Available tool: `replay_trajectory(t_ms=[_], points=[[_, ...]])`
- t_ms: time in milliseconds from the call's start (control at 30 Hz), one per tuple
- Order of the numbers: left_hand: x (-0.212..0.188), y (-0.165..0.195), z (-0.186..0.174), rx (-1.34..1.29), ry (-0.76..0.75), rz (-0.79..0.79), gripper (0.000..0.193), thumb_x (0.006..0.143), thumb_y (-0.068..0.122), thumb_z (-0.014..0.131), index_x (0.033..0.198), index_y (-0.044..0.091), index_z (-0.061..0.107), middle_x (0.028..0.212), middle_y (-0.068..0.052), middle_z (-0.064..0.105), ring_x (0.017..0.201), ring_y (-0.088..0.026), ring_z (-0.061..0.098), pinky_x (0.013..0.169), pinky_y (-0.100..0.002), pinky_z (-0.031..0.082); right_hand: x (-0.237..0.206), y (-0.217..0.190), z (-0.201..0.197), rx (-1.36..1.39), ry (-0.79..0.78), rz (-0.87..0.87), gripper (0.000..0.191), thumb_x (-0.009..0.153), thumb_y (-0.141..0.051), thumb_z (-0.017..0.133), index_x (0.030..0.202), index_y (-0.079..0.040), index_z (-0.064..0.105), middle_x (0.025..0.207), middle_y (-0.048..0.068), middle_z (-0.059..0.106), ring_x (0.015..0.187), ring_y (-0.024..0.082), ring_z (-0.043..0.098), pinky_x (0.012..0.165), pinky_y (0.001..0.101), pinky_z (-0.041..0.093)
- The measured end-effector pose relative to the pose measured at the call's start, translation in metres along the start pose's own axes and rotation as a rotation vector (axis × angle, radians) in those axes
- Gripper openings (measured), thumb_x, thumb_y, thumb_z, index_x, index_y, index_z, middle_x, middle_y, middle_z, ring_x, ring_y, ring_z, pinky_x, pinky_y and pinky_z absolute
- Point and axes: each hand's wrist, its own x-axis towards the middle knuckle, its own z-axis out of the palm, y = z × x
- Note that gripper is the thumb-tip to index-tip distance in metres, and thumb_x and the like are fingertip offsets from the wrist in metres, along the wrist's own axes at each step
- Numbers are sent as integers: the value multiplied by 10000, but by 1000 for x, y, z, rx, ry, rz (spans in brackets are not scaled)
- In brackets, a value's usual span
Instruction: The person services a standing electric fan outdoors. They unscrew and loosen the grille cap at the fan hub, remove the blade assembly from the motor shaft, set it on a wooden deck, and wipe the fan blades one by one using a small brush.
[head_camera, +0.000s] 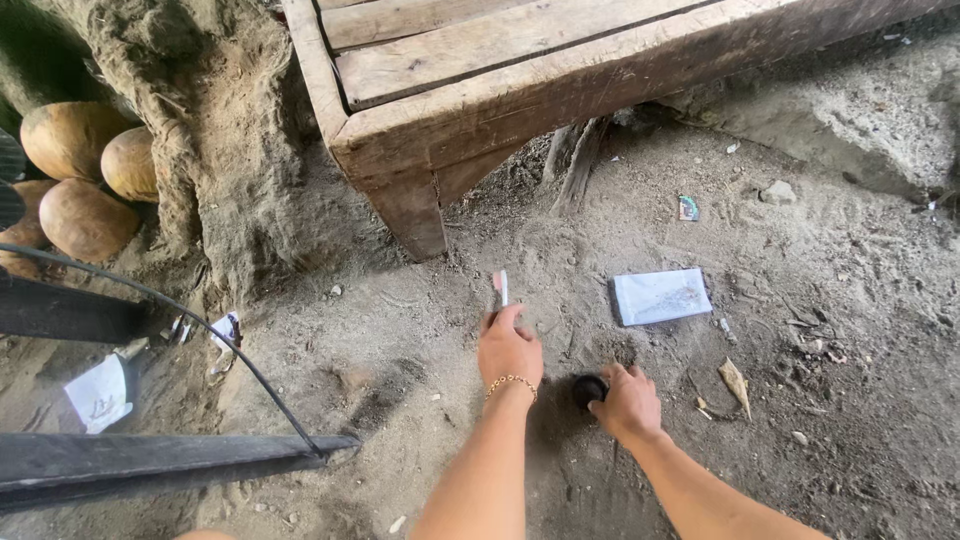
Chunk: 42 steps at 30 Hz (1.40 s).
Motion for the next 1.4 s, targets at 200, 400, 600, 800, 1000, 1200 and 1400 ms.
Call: replay_trajectory(t_ms=[200, 400, 600, 800, 1000, 1200, 1400], points=[[6, -10, 9, -132, -58, -81, 316, 905, 208, 535, 1150, 117, 713, 1110, -150, 705, 924, -251, 730, 881, -376, 566, -7, -20, -21, 553, 93, -18, 325, 910, -99, 725, 1201, -49, 587, 1098, 169, 727, 920, 295, 718, 839, 413, 598], [38, 19, -20, -230, -121, -164, 696, 990, 636, 455, 1072, -4, 717, 1088, -262, 706, 1045, -382, 653, 969, -466, 485, -42, -121, -78, 668, 193, -406, 312, 871, -140, 769, 1091, 11, 606, 998, 91, 722, 940, 185, 728, 830, 367, 592], [38, 98, -156, -292, 15, -62, 553, 907, 542, 562, 913, 26, 760, 908, -187, 762, 890, -331, 726, 850, -417, 538, -105, -177, -151, 1546, -547, -360, 270, 953, -253, 645, 1121, -43, 670, 1011, 66, 697, 934, 193, 678, 915, 404, 589], [-2, 196, -296, -296, 53, 23, 452, 892, 445, 622, 906, 4, 722, 875, -172, 762, 811, -300, 739, 792, -393, 564, -173, -250, -222, 1318, -765, -665, 237, 1016, -224, 646, 1084, 4, 642, 1074, 86, 697, 996, 199, 683, 999, 411, 576], [-28, 266, -456, -108, 288, 135, 512, 993, 498, 569, 956, 20, 749, 959, -238, 730, 923, -377, 700, 854, -447, 543, -274, -361, -307, 1169, -853, -692, 320, 938, -180, 633, 1226, -55, 568, 1119, 57, 703, 1008, 174, 700, 952, 420, 597], [-47, 321, -631, 171, 733, 246, 330, 883, 372, 678, 1008, 78, 762, 1113, -178, 591, 934, -385, 670, 835, -472, 542, -369, -476, -333, 1238, -898, -796, 462, 922, -142, 716, 1332, -9, 550, 1116, 89, 689, 981, 194, 678, 927, 389, 585], [-57, 341, -790, 710, 1006, 185, 517, 803, 210, 770, 1274, 33, 652, 1185, -147, 499, 1023, -332, 589, 809, -464, 514, -415, -561, -339, 1168, -819, -846, 499, 864, -155, 754, 1298, 8, 569, 1058, 88, 725, 955, 171, 697, 845, 349, 588]])
